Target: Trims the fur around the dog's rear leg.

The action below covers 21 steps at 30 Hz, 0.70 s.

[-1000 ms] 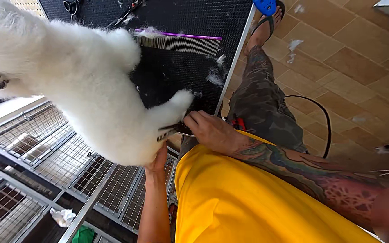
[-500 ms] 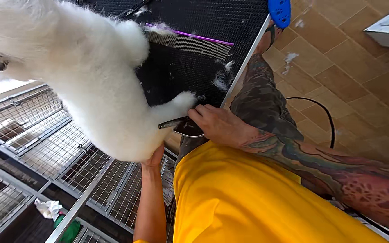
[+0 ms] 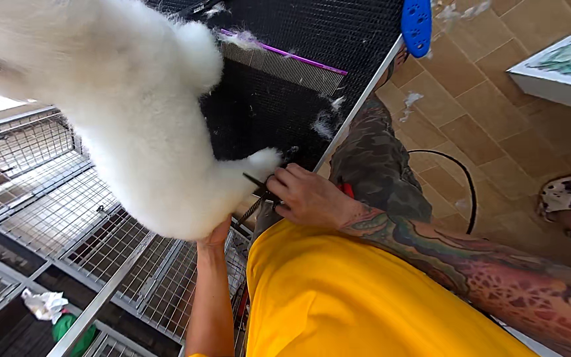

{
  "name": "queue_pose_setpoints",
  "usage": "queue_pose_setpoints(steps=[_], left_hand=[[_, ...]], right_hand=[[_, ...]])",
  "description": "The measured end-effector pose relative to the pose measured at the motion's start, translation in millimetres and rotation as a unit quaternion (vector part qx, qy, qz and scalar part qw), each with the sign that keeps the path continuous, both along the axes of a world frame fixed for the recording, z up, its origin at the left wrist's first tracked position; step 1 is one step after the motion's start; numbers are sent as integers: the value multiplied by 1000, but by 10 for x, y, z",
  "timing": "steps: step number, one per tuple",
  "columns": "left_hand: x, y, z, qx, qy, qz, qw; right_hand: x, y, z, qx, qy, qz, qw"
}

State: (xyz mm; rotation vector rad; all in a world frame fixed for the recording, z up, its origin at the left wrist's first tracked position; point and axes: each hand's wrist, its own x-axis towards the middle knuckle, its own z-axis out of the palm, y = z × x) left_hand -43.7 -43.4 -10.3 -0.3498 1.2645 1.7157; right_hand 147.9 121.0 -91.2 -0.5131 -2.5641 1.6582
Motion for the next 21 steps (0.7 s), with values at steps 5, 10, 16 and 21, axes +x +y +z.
queue_pose_setpoints(steps=[5, 10, 16, 21], left_hand=[[2, 17, 14, 18, -7, 17, 1000], [-22, -20, 4, 24, -1, 12, 1000], [-70, -69, -41, 18, -18, 29, 999], [-79, -89, -100, 15, -14, 36, 999]], right_hand=[[-45, -81, -28, 20, 0, -41, 999], [-25, -10, 22, -52, -47, -12, 997], [1, 143, 30, -110, -93, 41, 989], [-48, 433, -14, -194, -146, 75, 967]])
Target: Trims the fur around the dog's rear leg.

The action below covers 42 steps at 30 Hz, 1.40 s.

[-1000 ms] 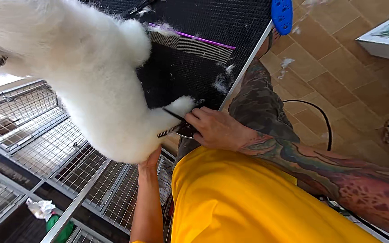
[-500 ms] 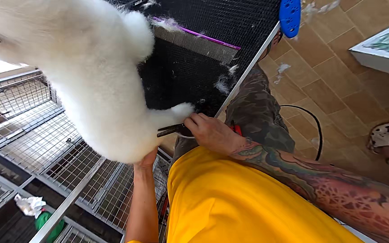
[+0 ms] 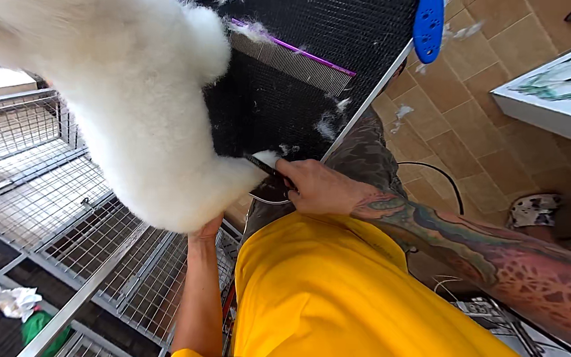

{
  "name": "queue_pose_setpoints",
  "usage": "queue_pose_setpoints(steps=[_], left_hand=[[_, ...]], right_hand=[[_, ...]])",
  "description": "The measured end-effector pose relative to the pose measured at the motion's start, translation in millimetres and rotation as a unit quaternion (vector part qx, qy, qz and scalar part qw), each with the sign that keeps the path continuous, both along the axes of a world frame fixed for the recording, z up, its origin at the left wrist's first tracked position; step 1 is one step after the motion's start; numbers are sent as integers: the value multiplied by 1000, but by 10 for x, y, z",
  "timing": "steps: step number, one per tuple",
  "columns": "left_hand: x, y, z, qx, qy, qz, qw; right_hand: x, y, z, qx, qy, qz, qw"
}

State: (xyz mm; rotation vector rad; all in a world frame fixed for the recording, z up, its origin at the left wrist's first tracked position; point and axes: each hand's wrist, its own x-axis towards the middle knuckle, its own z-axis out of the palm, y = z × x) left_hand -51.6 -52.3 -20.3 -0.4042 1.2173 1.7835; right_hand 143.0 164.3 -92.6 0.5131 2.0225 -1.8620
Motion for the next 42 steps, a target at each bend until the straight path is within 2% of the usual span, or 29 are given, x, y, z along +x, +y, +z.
queue_pose_setpoints(steps=[3, 8, 16, 19, 20, 23, 27, 29, 32, 34, 36, 38, 42], left_hand=[[-13, -30, -50, 20, 7, -12, 1000], [-18, -77, -61, -10, 15, -4, 1000], [26, -140, -82, -47, 22, 19, 998], [12, -220, -124, -9, 37, -12, 999], [20, -194, -127, 11, 43, -22, 999], [82, 16, -7, -31, 39, -1, 999], [92, -72, -60, -3, 27, 10, 1000], [13, -385, -221, 75, 53, -53, 994], [35, -417, -137, 9, 32, -15, 999], [80, -254, -22, -77, 22, 31, 996], [7, -518, -104, -31, 66, -61, 996], [-39, -644, -183, -5, 80, -93, 992], [37, -395, -130, -67, 31, 9, 997]], right_hand=[[22, 198, -80, -56, -7, 7, 998], [31, 356, -228, -158, 81, 53, 983], [-87, 565, -348, -137, 107, 120, 977], [-128, 571, -379, -143, 137, 119, 973], [-147, 579, -380, -142, 141, 124, 972], [-193, 617, -374, -127, 133, 149, 972], [-202, 626, -405, -139, 132, 154, 969], [-210, 602, -402, -134, 144, 151, 969], [-229, 617, -394, -137, 130, 169, 967], [-229, 638, -389, -141, 112, 183, 967], [-216, 627, -406, -160, 127, 177, 963], [-211, 587, -413, -166, 146, 160, 962], [-232, 622, -400, -170, 107, 185, 962]])
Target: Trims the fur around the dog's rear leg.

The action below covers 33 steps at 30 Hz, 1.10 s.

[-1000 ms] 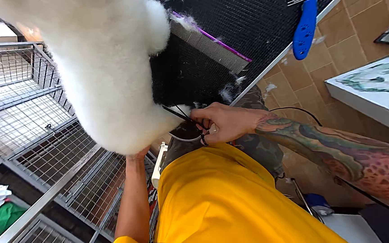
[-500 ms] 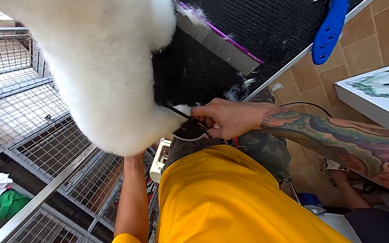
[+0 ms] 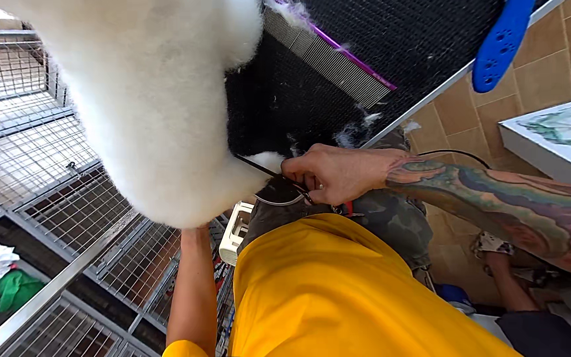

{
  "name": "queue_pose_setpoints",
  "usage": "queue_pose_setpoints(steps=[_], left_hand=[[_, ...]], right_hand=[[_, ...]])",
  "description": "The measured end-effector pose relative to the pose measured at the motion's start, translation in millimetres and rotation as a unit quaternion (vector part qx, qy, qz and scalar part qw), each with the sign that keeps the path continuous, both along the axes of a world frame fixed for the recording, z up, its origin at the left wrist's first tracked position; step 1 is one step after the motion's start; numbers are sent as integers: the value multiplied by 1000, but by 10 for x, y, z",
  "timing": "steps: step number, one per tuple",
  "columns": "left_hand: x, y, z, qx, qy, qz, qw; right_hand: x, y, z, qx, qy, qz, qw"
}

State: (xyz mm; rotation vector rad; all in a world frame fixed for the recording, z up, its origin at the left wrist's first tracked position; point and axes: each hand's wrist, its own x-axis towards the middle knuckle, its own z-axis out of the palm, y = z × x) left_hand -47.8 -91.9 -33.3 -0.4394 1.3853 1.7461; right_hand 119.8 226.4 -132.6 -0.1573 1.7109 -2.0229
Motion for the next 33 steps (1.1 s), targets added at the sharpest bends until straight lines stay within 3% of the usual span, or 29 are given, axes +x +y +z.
queue_pose_setpoints(steps=[2, 5, 7, 9, 12, 16, 22, 24, 26, 27, 28, 30, 31, 32, 33], left_hand=[[-19, -39, 6, 10, 8, -22, 1000], [15, 166, 107, -74, 0, 9, 997], [-64, -148, -47, -1, 10, -27, 1000], [-94, -259, -82, 1, 22, -56, 998], [-17, 39, 73, -89, 7, 24, 996], [4, -266, -51, 12, 51, -15, 999], [48, -418, -89, -52, 108, 19, 993], [55, -121, -24, -30, 89, -41, 995], [230, 1037, 303, -315, 27, 72, 946], [275, 1280, 355, -356, 33, 74, 931], [301, 1250, 373, -309, 51, 55, 948], [186, 504, 83, -4, 120, -68, 990], [242, 735, 225, -168, 65, 81, 980], [215, 848, 264, -297, 32, 176, 938], [200, 605, 226, -287, 42, 178, 940]], right_hand=[[0, 9, -18, -10, -3, 4, 1000], [-10, -7, -31, -29, 18, -16, 999], [-35, 32, -24, -32, 7, 2, 999], [-45, 65, -30, -19, -12, 29, 999], [-48, 91, -35, -37, -21, 29, 999], [-85, 123, -25, -53, -11, 38, 998], [-97, 162, -72, -66, -20, 55, 996], [-99, 156, -89, -76, -14, 54, 996], [-101, 167, -101, -66, -23, 69, 995], [-100, 172, -107, -62, -31, 77, 995], [-97, 178, -109, -63, -38, 80, 994], [-90, 182, -98, -76, -39, 73, 994], [-85, 179, -93, -83, -34, 66, 994], [-84, 180, -88, -86, -31, 64, 994], [-89, 190, -78, -80, -32, 69, 994]])
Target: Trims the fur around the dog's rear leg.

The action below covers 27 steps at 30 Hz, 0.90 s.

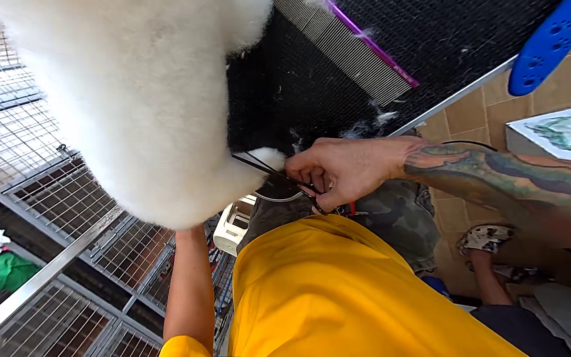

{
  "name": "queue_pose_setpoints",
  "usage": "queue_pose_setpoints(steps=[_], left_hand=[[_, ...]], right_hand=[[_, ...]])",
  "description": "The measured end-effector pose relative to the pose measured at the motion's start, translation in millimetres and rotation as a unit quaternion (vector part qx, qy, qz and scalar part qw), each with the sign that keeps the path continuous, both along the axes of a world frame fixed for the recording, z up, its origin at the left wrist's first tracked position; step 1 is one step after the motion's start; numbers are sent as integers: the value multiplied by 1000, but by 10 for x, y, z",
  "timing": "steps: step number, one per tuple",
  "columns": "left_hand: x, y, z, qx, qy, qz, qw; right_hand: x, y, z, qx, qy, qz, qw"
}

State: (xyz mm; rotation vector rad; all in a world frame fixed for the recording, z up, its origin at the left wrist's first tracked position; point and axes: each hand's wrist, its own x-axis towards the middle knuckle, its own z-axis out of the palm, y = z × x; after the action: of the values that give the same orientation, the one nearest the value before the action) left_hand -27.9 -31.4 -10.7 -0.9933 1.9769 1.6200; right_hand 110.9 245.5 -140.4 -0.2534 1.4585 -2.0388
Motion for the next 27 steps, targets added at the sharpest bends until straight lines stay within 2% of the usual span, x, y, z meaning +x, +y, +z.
queue_pose_setpoints(steps=[2, 3, 5, 6, 8, 9, 12, 13, 14, 15, 16, 19, 20, 22, 24, 27], left_hand=[[-42, -885, -266, 182, 86, -198, 959], [-49, -895, -265, 180, 84, -197, 960], [-32, -618, -144, 109, 53, -112, 986], [-50, -565, -122, 112, 37, -88, 989], [-77, -640, -180, 214, 30, -133, 967], [-62, -549, -177, 225, 27, -155, 962], [119, 747, 132, 42, -30, -83, 995], [125, 867, 125, 43, -25, -84, 995], [87, 730, 73, 92, -20, -115, 989], [-1, 370, -43, 191, -9, -190, 963], [-141, -55, -219, 303, 2, -285, 909], [-152, -147, -94, 213, -40, -176, 960], [-180, -212, -105, 226, -41, -165, 959], [-271, -414, -181, 260, -39, -155, 952], [-290, -399, -197, 242, -37, -149, 958], [-290, -403, -246, 231, -27, -229, 945]], right_hand=[[-15, 27, 15, 30, -3, 22, 999], [-16, 33, 17, 39, -6, 28, 999], [-5, 25, 6, 31, -5, 13, 999], [8, 5, 1, 18, 0, -4, 1000], [17, -17, 7, 6, 2, -19, 1000], [9, -11, 24, 14, -1, -16, 1000], [43, -54, 36, 47, 5, -37, 998], [71, -96, 24, 41, 19, -58, 997], [98, -149, 11, 38, 40, -81, 995], [118, -202, 8, 38, 58, -105, 992], [128, -239, 11, 42, 69, -118, 990], [137, -286, 49, 69, 62, -120, 988], [141, -291, 61, 82, 55, -116, 988], [160, -313, 58, 85, 62, -126, 986], [191, -368, 42, 87, 89, -159, 980], [201, -375, 74, 95, 79, -155, 980]])
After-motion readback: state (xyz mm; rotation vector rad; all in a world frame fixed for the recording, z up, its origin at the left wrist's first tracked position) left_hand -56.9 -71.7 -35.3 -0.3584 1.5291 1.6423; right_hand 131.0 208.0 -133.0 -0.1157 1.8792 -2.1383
